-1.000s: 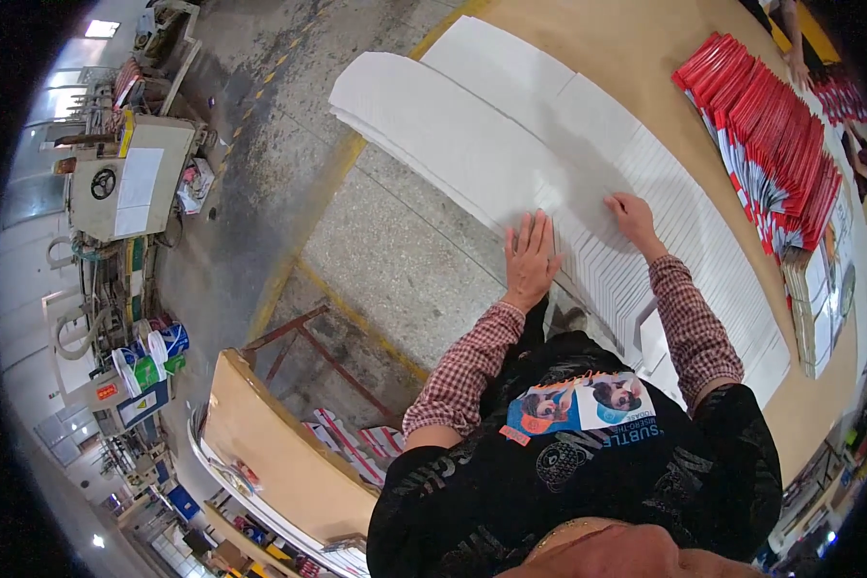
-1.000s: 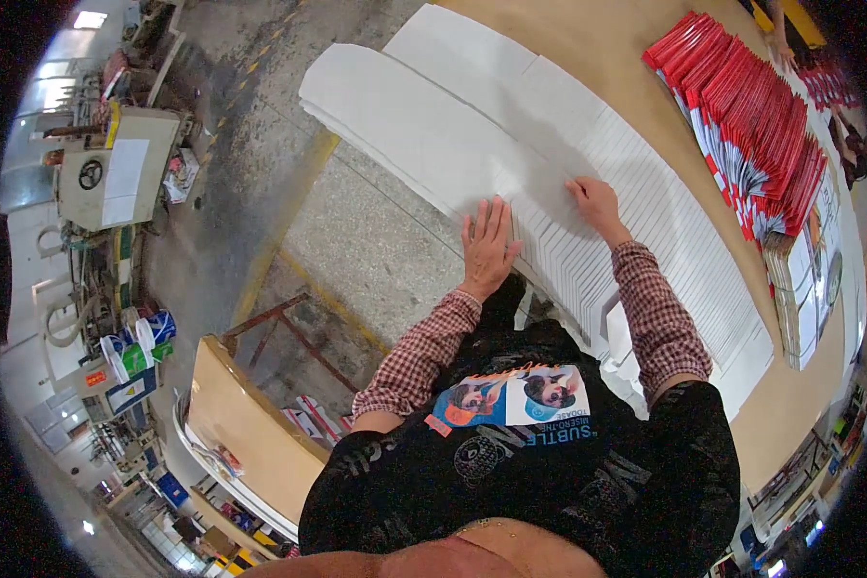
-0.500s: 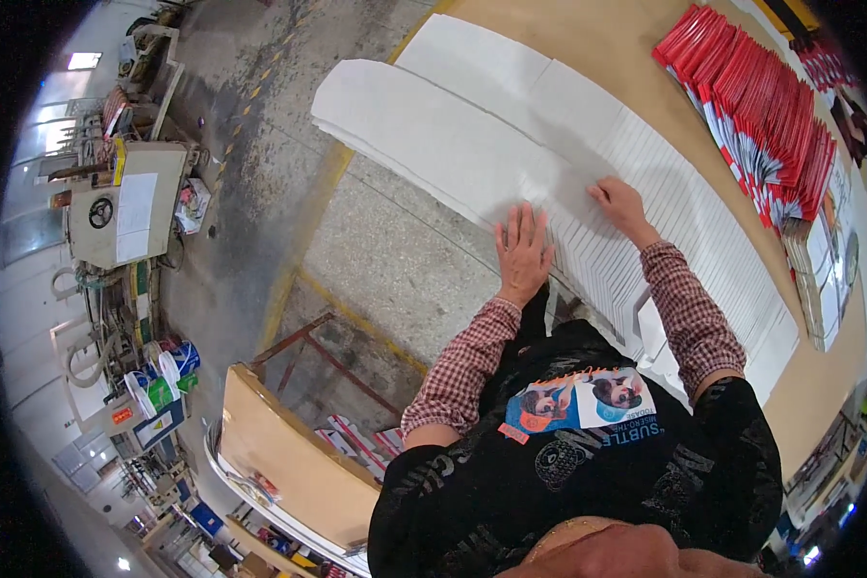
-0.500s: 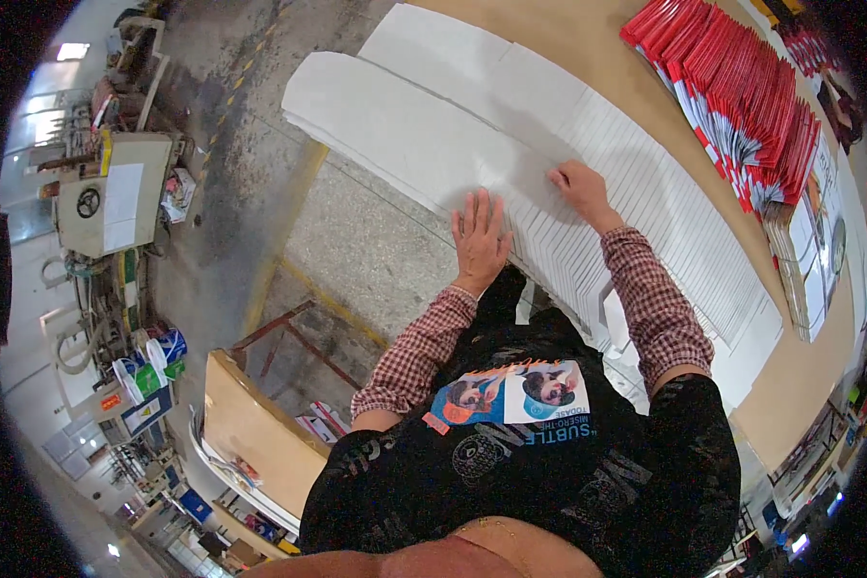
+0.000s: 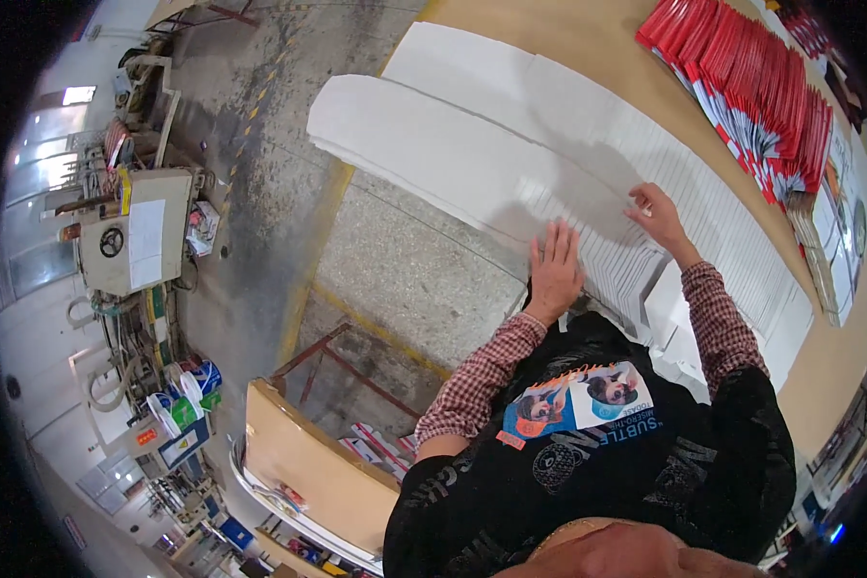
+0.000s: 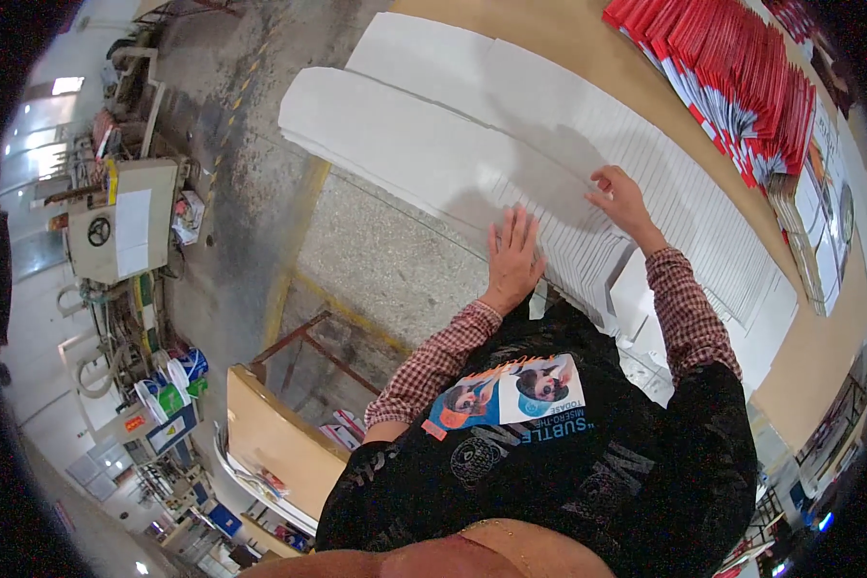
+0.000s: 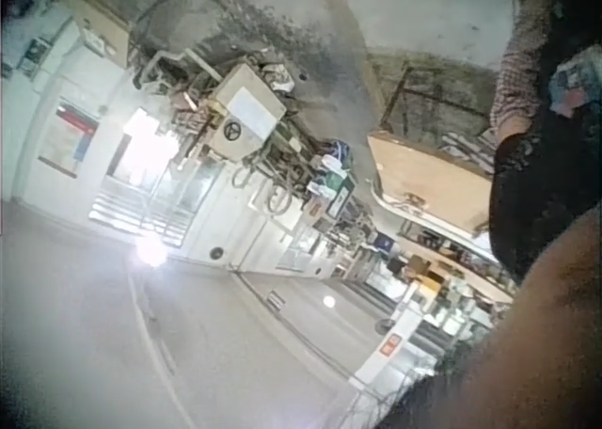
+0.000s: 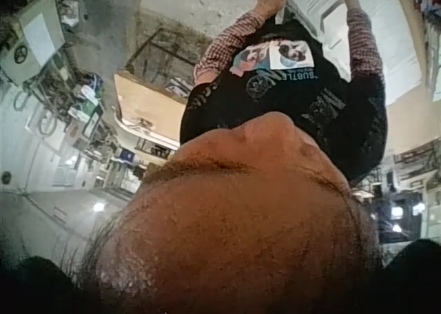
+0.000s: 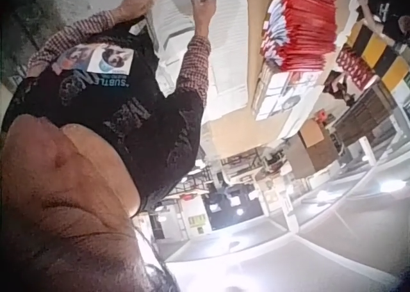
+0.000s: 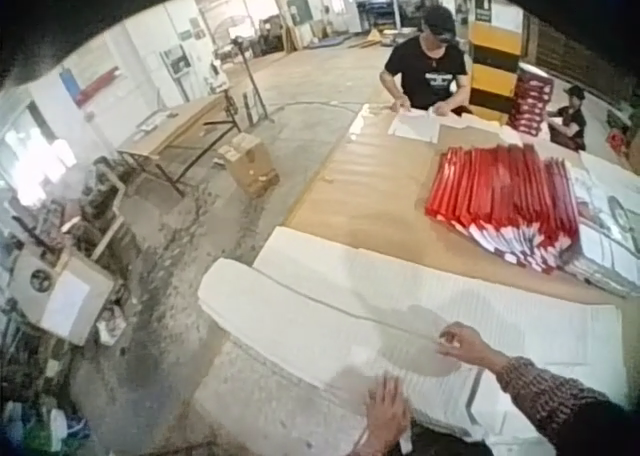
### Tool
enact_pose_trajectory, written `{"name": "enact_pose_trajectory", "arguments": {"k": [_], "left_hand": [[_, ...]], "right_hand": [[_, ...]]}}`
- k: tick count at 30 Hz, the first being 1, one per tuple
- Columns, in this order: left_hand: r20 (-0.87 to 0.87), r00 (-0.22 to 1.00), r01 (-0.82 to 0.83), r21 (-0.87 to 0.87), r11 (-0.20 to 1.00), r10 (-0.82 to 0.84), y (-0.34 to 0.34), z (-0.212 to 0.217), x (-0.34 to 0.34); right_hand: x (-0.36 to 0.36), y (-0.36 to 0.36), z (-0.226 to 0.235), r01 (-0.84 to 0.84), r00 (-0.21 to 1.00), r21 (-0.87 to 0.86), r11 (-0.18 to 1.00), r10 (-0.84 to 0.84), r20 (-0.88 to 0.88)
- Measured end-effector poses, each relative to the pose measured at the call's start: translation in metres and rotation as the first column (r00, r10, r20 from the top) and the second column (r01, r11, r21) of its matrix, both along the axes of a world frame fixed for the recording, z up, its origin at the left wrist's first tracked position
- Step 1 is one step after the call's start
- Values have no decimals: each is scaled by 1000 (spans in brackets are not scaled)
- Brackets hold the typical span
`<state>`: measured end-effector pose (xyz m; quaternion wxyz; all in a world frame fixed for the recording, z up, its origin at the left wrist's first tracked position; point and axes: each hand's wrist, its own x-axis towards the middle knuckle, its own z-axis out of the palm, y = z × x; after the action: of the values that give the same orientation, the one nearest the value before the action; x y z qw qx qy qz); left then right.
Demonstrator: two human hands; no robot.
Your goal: Manually folding and stacking large printed paper or cardboard sheets on a workshop table.
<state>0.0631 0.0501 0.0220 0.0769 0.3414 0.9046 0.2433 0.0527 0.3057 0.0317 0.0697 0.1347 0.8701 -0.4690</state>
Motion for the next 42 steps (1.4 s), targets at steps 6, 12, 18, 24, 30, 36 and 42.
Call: {"name": "enact_pose_trajectory", "arguments": {"k": [6, 12, 18, 24, 30, 36, 42], "left_hand": [[45, 998, 42, -45, 998, -40, 0, 2, 1], [25, 999, 42, -9, 999, -41, 2, -2, 3], [36, 998, 41, 19, 999, -41, -2, 0, 6], [-14, 980, 197, 106, 975, -196, 13, 2, 45], [99, 993, 56, 19, 998, -57, 21, 2, 65], [29, 999, 37, -129, 991, -33, 19, 2, 64], [20, 1000, 16, -140, 990, -13, 12, -2, 67]], "right_hand": [[-6, -18, 13, -98, 981, 48, 994, 105, -163], [-9, -9, 18, -137, 976, 128, 982, 155, -151], [42, 24, 50, -265, 961, 323, 909, 275, 15], [97, 31, 41, -201, 972, 331, 922, 231, -52], [35, 0, 5, -236, 905, 299, 925, 321, -280], [-6, -6, -2, -376, 891, 268, 887, 425, -157], [-16, -15, -1, -385, 919, 78, 920, 390, -54]]}}
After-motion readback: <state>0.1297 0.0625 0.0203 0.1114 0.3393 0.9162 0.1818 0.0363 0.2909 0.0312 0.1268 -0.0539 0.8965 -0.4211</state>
